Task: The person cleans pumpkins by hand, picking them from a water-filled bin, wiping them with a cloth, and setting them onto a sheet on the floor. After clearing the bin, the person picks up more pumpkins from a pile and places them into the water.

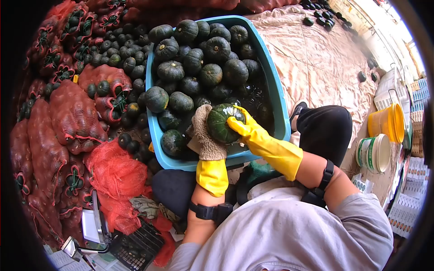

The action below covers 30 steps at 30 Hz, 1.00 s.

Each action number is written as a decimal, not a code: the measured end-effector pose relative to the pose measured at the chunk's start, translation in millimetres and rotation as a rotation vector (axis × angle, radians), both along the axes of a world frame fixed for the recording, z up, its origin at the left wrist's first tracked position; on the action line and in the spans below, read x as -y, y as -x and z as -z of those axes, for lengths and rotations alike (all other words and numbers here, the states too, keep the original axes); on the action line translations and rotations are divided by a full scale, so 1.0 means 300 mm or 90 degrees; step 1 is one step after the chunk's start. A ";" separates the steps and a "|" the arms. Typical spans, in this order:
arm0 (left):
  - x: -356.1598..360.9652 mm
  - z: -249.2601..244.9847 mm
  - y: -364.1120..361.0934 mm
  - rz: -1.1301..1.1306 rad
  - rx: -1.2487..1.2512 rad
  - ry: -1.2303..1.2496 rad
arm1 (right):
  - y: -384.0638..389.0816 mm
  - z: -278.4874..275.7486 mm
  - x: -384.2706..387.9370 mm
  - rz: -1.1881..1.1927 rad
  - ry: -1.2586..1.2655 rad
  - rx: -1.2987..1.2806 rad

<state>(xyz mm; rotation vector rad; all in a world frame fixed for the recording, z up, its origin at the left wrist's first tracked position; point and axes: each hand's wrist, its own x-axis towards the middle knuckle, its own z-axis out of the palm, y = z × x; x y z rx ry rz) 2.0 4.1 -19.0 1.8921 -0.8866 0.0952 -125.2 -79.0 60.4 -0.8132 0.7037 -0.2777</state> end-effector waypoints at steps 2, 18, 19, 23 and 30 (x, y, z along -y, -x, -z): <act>0.052 -0.065 -0.019 0.231 -0.374 0.000 | -0.005 0.023 0.002 0.027 0.014 -0.084; -0.011 -0.295 0.114 -0.010 0.145 -0.259 | 0.028 0.041 0.083 -0.073 0.856 -0.116; -0.012 -0.227 0.068 0.067 0.029 -0.075 | 0.034 -0.053 0.053 -0.145 0.789 -0.143; -0.024 -0.186 0.010 0.221 -0.704 0.234 | 0.031 -0.110 0.106 -0.252 0.265 -0.101; 0.002 -0.312 0.083 0.043 -0.171 -0.164 | 0.030 0.011 0.081 -0.171 0.506 -0.174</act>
